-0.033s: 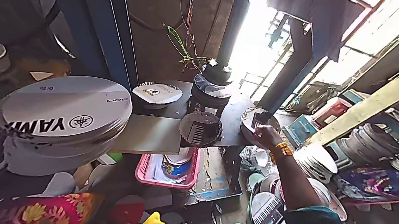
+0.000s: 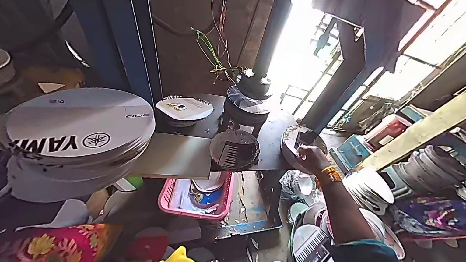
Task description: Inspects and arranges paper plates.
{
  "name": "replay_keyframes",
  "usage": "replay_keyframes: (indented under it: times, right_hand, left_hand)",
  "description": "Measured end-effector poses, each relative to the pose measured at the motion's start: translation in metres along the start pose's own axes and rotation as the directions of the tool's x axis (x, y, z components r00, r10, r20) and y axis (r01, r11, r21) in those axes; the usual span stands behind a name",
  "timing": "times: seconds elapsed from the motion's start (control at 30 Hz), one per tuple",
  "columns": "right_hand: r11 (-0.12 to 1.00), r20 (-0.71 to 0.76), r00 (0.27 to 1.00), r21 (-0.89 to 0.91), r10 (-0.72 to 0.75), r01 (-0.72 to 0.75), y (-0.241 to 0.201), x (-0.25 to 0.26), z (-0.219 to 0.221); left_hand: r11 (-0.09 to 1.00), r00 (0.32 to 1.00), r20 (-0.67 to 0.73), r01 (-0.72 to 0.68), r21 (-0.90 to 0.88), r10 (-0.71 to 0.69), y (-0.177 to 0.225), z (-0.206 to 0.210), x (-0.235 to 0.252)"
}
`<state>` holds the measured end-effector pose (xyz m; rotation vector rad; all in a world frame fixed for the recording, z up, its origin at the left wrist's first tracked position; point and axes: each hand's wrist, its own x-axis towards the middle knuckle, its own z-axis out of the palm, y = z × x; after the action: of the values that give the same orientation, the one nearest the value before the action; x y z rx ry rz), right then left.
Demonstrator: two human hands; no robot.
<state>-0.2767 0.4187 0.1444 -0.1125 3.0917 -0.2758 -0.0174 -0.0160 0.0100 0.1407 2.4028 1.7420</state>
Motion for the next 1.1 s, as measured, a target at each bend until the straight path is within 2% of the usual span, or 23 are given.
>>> replay_keyframes:
  times: [0.1, 0.27, 0.37, 0.43, 0.47, 0.5, 0.53, 0.6, 0.63, 0.67, 0.73, 0.8, 0.87, 0.97, 1.03, 1.1]
  right_hand:
    - [0.997, 0.025, 0.999, -0.069, 0.032, -0.030, 0.001, 0.002, 0.004]
    - [0.994, -0.039, 0.999, -0.100, 0.038, -0.042, 0.003, 0.002, 0.010]
    - [0.985, -0.064, 0.995, -0.147, 0.077, -0.086, -0.016, -0.005, 0.009]
    - [0.998, -0.184, 0.981, -0.037, 0.052, -0.060, -0.047, -0.017, 0.014]
    - [0.992, -0.230, 0.969, 0.101, 0.093, -0.071, -0.067, -0.022, 0.020]
    - [0.952, -0.248, 0.954, 0.293, 0.167, -0.090, -0.087, -0.021, 0.031]
    - [0.855, -0.194, 0.944, 0.500, 0.267, -0.140, -0.105, -0.018, 0.044]
    - [0.573, 0.051, 0.916, 0.766, 0.398, -0.292, -0.137, -0.010, 0.063]
    - [0.479, 0.127, 0.897, 0.809, 0.423, -0.340, -0.149, -0.006, 0.071]
    - [0.430, 0.158, 0.884, 0.828, 0.440, -0.361, -0.157, -0.001, 0.076]
    - [0.419, 0.130, 0.866, 0.834, 0.482, -0.359, -0.168, 0.001, 0.082]
    - [0.433, 0.065, 0.863, 0.844, 0.502, -0.316, -0.169, -0.013, 0.083]
    - [0.431, -0.026, 0.893, 0.882, 0.449, -0.192, -0.171, -0.043, 0.086]
    - [0.287, -0.129, 0.949, 0.957, 0.289, 0.042, -0.189, -0.107, 0.109]
    - [0.235, -0.148, 0.976, 0.966, 0.162, 0.107, -0.211, -0.160, 0.124]
    - [0.265, -0.236, 0.972, 0.938, 0.011, 0.225, -0.225, -0.201, 0.143]
  left_hand:
    - [1.000, 1.000, -0.010, -0.006, 0.016, 0.006, -0.007, 0.001, -0.001]
    - [1.000, 1.000, -0.021, 0.017, 0.012, -0.017, -0.008, -0.003, 0.000]
    - [1.000, 0.999, -0.038, 0.031, -0.004, -0.031, -0.007, -0.004, 0.000]
    - [0.999, 0.998, -0.060, 0.033, -0.024, -0.034, -0.007, -0.004, 0.000]
    - [0.999, 0.997, -0.077, 0.026, -0.045, -0.030, -0.005, -0.004, 0.000]
    - [0.997, 0.994, -0.101, 0.026, -0.072, -0.033, -0.003, -0.004, 0.000]
    - [0.995, 0.991, -0.132, 0.021, -0.101, -0.034, -0.001, -0.003, -0.001]
    - [0.990, 0.981, -0.193, -0.014, -0.141, -0.014, 0.002, -0.001, -0.002]
    - [0.988, 0.976, -0.216, -0.039, -0.148, 0.006, 0.003, 0.000, -0.003]
    - [0.988, 0.972, -0.235, -0.064, -0.144, 0.029, 0.002, 0.000, -0.004]
    - [0.988, 0.964, -0.255, -0.106, -0.108, 0.076, 0.000, -0.002, -0.004]
    - [0.989, 0.960, -0.263, -0.124, -0.086, 0.097, 0.000, -0.004, -0.005]
    - [0.985, 0.955, -0.276, -0.141, -0.104, 0.108, 0.000, -0.005, -0.003]
    - [0.953, 0.952, -0.290, -0.173, -0.250, 0.097, 0.008, 0.003, 0.000]
    - [0.916, 0.945, -0.326, -0.155, -0.369, 0.029, 0.028, 0.010, -0.004]
    - [0.837, 0.897, -0.413, -0.101, -0.537, -0.156, 0.054, 0.014, -0.011]
